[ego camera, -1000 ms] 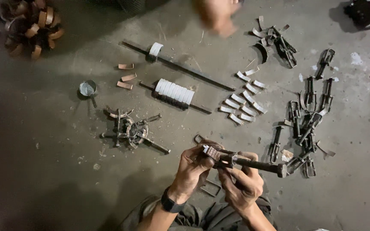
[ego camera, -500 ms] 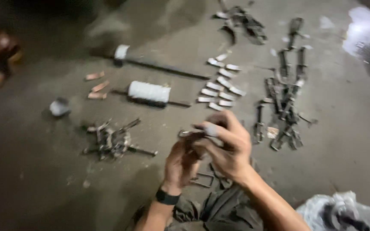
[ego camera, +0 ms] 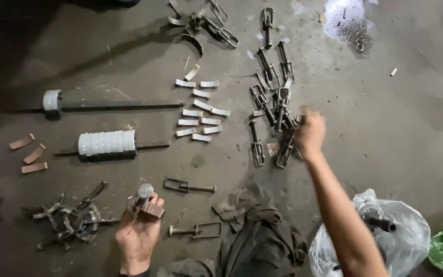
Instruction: Sorting and inspecting valve spring compressors and metal engine components spread on a workshop floor.
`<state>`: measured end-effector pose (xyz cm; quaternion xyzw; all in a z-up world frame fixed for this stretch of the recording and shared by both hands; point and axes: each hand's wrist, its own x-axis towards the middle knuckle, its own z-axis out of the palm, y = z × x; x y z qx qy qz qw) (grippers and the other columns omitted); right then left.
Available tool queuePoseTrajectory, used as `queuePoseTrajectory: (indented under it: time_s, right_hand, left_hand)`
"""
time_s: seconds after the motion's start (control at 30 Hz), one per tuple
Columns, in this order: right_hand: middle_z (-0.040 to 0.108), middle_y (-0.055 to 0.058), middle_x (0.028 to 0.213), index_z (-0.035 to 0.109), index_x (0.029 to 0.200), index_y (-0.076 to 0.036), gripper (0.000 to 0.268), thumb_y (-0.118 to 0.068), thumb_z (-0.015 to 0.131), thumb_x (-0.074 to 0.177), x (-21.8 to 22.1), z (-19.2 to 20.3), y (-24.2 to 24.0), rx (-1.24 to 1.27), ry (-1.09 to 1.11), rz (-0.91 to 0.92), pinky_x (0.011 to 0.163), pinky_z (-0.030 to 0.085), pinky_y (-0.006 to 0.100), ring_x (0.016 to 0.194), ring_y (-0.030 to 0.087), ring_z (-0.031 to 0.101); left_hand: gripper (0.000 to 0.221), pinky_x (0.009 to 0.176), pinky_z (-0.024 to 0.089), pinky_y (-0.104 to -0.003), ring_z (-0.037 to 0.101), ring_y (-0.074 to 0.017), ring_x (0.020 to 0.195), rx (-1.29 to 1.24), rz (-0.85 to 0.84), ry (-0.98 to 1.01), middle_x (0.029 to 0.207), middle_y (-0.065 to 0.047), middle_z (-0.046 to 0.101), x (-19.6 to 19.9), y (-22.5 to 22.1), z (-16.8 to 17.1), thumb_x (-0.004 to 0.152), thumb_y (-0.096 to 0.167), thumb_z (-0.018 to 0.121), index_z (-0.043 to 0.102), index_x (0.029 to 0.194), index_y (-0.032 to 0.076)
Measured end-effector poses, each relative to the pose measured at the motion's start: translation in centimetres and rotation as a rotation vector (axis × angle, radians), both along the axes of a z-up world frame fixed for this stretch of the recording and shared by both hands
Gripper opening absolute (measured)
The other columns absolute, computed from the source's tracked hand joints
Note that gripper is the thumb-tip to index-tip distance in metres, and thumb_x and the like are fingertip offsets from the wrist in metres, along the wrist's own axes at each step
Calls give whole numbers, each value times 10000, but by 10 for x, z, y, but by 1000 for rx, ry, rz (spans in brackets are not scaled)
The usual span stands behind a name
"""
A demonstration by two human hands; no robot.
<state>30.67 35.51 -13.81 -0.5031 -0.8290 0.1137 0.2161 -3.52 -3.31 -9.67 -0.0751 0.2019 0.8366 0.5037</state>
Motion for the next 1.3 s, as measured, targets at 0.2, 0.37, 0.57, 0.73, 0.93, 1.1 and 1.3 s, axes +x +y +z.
queuePoseTrajectory:
  time_s: [0.2, 0.37, 0.57, 0.73, 0.93, 1.1, 1.3]
  right_hand:
    - [727, 201, 1045, 779, 1088, -52, 238, -116, 744, 862, 102, -59, 57, -59, -374, -138, 811, 552, 458, 908, 378, 660]
    - [729, 74, 852, 767, 1016, -9, 183, -183, 776, 961, 22, 43, -22, -669, 475, -516, 555, 500, 271, 639, 106, 623]
    - [680, 113, 777, 782, 930, 39, 105, -46, 762, 871, -90, 126, -186, -800, 471, -126, 610, 446, 305, 675, 140, 567]
    - [750, 74, 1051, 715, 986, 46, 227, 41, 804, 778, -175, 208, -246, -647, 830, 134, 792, 594, 268, 917, 133, 710]
    - [716, 89, 1008, 715, 1047, 69, 299, 22, 837, 778, -199, 199, -263, -545, 700, 351, 811, 538, 244, 905, 134, 657]
    - [641, 69, 1009, 692, 1004, 67, 270, 19, 833, 778, -198, 200, -265, -575, 717, 310, 769, 483, 234, 873, 124, 580]
    - [657, 73, 956, 697, 1000, 54, 284, -25, 857, 779, -203, 200, -265, -491, 659, 344, 705, 485, 245, 812, 127, 582]
  left_hand:
    - [379, 1045, 441, -440, 549, -292, 1132, -157, 9, 16, 1239, -178, 607, 5, 15, -2, 932, 185, 727, 644, 1235, -27]
    - [233, 882, 450, -371, 525, -255, 999, 147, 21, -134, 1098, -157, 599, 16, 34, 26, 1037, 138, 666, 637, 1161, -56]
    - [200, 845, 442, -341, 512, -207, 925, 126, 11, 3, 1001, -100, 587, 27, 56, 64, 1005, 174, 649, 620, 1099, 0]
    - [200, 584, 414, -270, 537, -139, 771, 86, 34, -66, 998, -86, 639, 28, 44, 70, 1081, 149, 671, 638, 1193, -14]
    - [289, 957, 549, -364, 684, -221, 1021, -6, 106, -33, 1089, -94, 714, 22, 47, 96, 948, 152, 651, 643, 1205, 20]
    - [266, 955, 538, -347, 670, -197, 1032, 56, 67, -76, 1108, -70, 689, 24, 47, 104, 985, 164, 644, 637, 1206, 15]
    - [232, 896, 531, -351, 657, -204, 983, 114, 7, -18, 1070, -84, 689, 35, 44, 89, 1058, 204, 630, 646, 1183, 10]
